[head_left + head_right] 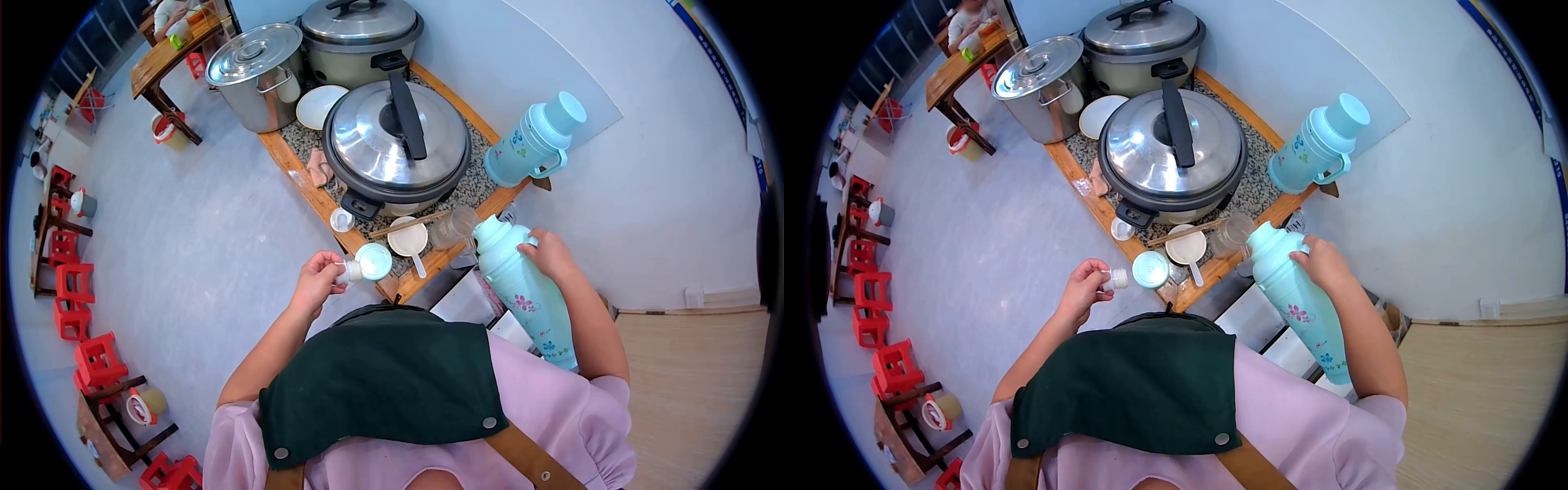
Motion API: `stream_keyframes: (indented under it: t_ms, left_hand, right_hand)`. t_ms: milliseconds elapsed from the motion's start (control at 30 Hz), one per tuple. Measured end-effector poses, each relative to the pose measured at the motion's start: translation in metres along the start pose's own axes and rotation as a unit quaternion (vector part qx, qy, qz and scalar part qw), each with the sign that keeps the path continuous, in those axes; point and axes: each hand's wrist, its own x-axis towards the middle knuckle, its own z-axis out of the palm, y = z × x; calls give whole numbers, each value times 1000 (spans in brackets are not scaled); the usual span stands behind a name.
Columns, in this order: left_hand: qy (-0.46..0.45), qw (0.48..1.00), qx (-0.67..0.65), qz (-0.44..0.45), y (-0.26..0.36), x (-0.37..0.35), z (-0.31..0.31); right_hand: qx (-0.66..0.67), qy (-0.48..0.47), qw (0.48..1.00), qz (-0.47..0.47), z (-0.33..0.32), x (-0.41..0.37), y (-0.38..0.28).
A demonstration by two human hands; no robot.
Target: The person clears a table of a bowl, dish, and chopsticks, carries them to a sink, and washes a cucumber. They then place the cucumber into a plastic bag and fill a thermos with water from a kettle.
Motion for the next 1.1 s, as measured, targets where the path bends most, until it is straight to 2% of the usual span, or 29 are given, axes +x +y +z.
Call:
stream_keyframes:
  t_ms: [700, 800, 900, 1000, 1067, 1100]
  left_hand:
    - [-14, 1000, 22, 16, -1, 9, 8]
    - [-20, 998, 24, 49, 6, 18, 27]
    - [-71, 981, 60, 170, 18, 37, 65]
    - [-156, 954, 74, 247, 33, 62, 124]
    - [-204, 938, 99, 263, 38, 83, 170]
    - [-190, 918, 161, 309, 41, 90, 192]
  right_hand:
    - [-5, -16, 1000, 11, -8, -7, -4]
    - [13, -13, 1000, 9, -6, -9, 2]
    - [2, 39, 999, -9, 6, -15, 16]
    - [37, 50, 997, 41, 13, -25, 25]
    - [116, 75, 988, 74, 16, -32, 29]
    - [119, 75, 987, 78, 19, -37, 32]
